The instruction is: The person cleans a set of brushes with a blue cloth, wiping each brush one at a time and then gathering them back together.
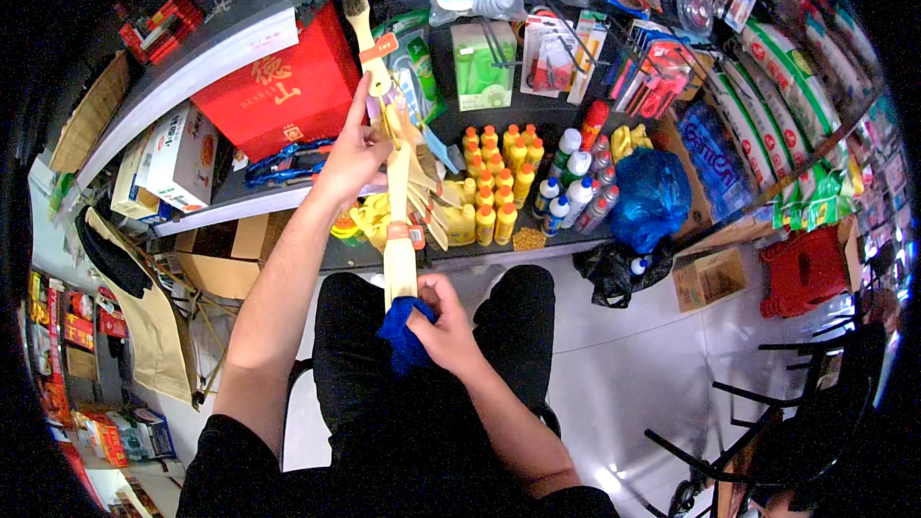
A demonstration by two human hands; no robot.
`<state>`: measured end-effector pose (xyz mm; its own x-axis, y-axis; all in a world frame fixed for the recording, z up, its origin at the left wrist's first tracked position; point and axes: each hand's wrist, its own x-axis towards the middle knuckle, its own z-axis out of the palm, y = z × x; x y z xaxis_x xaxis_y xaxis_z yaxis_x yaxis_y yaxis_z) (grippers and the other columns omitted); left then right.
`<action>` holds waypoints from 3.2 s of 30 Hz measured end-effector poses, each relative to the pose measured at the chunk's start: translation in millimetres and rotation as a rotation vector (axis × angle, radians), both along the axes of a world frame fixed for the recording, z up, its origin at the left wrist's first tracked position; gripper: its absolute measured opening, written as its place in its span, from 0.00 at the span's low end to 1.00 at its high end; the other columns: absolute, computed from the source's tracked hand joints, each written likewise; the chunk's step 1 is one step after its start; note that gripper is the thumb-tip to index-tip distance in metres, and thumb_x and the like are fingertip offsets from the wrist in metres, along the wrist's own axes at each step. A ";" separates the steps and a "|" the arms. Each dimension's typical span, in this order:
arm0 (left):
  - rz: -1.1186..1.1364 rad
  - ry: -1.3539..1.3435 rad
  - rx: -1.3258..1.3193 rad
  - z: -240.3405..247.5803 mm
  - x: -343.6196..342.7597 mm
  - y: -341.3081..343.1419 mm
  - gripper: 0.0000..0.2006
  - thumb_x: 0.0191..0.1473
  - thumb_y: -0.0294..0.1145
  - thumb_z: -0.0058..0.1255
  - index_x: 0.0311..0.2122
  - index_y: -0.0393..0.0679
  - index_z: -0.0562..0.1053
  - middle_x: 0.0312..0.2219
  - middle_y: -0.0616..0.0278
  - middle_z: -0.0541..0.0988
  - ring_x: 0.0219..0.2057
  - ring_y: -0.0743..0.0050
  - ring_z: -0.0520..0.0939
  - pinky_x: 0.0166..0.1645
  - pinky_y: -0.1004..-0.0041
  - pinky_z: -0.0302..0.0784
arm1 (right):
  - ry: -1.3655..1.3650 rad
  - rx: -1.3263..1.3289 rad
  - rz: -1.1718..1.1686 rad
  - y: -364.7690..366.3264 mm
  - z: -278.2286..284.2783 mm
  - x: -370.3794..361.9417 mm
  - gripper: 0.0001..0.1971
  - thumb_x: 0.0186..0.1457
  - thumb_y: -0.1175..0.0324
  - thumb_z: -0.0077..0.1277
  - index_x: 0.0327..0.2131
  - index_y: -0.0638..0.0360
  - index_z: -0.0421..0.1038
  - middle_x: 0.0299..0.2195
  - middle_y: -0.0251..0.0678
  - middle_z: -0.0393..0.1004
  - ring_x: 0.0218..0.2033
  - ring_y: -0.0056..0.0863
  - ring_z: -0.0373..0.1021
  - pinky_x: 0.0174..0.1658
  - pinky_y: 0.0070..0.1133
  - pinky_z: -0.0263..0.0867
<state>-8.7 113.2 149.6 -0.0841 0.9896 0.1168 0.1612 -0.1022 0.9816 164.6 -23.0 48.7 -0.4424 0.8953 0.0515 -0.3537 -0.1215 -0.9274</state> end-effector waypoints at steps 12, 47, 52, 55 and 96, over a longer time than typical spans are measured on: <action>-0.150 0.109 -0.234 21.4 -9.2 -12.1 0.52 0.46 0.14 0.48 0.63 0.73 0.32 0.29 0.56 0.67 0.26 0.74 0.72 0.28 0.72 0.78 | 0.000 -0.041 0.003 -1.4 1.1 -3.3 0.14 0.53 0.74 0.47 0.44 0.58 0.59 0.32 0.30 0.69 0.32 0.15 0.66 0.37 0.15 0.64; -0.132 0.036 -0.152 9.8 -12.1 -4.9 0.52 0.42 0.09 0.46 0.63 0.73 0.37 0.32 0.58 0.64 0.29 0.76 0.69 0.28 0.77 0.75 | -0.400 -0.141 -0.102 130.3 42.6 -28.5 0.30 0.52 0.43 0.45 0.39 0.68 0.70 0.30 0.35 0.73 0.29 0.23 0.68 0.34 0.21 0.64; -0.140 0.129 -0.140 4.8 -20.3 -4.0 0.53 0.42 0.08 0.47 0.64 0.72 0.38 0.32 0.57 0.65 0.29 0.77 0.68 0.28 0.77 0.72 | -0.272 -0.213 0.208 122.0 45.5 -38.9 0.18 0.55 0.59 0.51 0.43 0.62 0.67 0.33 0.31 0.73 0.29 0.20 0.71 0.28 0.20 0.70; -0.139 0.127 -0.155 4.0 -21.8 -1.2 0.52 0.42 0.09 0.48 0.64 0.71 0.39 0.31 0.58 0.66 0.28 0.76 0.69 0.29 0.78 0.72 | -0.150 -0.266 0.247 128.1 42.8 -40.1 0.15 0.55 0.64 0.50 0.43 0.63 0.68 0.34 0.33 0.74 0.31 0.20 0.71 0.32 0.21 0.70; -0.076 0.152 -0.198 41.4 -24.6 -9.5 0.34 0.53 0.26 0.37 0.64 0.60 0.45 0.25 0.63 0.72 0.20 0.82 0.70 0.22 0.80 0.68 | -0.055 -0.172 0.067 127.3 119.3 -47.9 0.12 0.54 0.64 0.45 0.34 0.65 0.70 0.27 0.34 0.73 0.24 0.21 0.70 0.29 0.20 0.67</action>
<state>-33.3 103.7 191.0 -0.0051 0.9973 -0.0739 0.3072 0.0719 0.9489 116.6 104.4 168.1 -0.4988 0.8575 -0.1258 -0.2887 -0.3012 -0.9088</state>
